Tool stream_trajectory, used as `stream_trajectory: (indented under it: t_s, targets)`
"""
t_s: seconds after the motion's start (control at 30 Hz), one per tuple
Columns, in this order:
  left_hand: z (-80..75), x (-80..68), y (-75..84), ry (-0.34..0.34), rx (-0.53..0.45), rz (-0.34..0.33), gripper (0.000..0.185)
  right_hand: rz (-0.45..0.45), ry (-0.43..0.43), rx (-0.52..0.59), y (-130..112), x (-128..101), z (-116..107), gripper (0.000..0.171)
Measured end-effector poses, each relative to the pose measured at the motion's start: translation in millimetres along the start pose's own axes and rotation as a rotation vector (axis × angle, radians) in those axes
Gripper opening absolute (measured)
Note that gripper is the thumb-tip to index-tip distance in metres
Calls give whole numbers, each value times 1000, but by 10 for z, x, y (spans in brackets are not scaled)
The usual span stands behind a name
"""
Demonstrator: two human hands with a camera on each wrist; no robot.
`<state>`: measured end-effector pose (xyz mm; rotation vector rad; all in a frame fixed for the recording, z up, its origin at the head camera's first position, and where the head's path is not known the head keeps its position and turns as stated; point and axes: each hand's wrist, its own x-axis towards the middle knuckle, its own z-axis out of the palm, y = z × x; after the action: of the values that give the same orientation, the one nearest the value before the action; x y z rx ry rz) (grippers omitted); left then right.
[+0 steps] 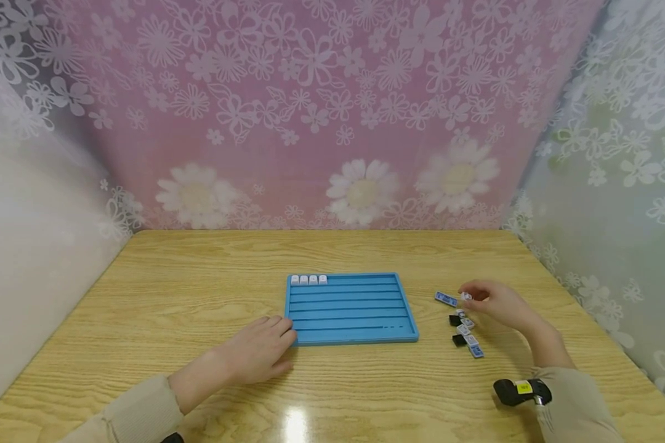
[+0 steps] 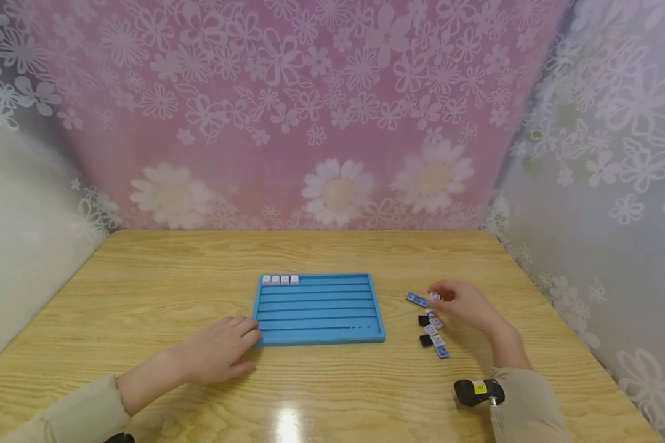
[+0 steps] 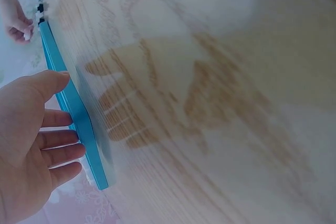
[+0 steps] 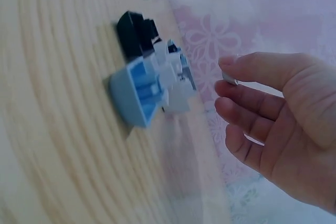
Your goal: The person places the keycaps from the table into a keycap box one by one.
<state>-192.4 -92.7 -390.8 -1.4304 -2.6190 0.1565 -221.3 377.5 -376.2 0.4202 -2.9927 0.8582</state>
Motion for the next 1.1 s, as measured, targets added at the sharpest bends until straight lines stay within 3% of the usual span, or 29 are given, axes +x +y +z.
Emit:
stream_trajectory:
  t_s: [0.33, 0.8, 1.1]
  targets:
    - [-5, 2, -1, -11, 0, -7, 31, -25, -52, 31, -200, 133, 38, 36]
    - [-8, -6, 7, -25, 0, -9, 33, -163, -7, 10, -426, 317, 181, 30]
    - [-9, -3, 10, -15, -6, -11, 31, -145, -43, 42, -536, 464, 283, 29]
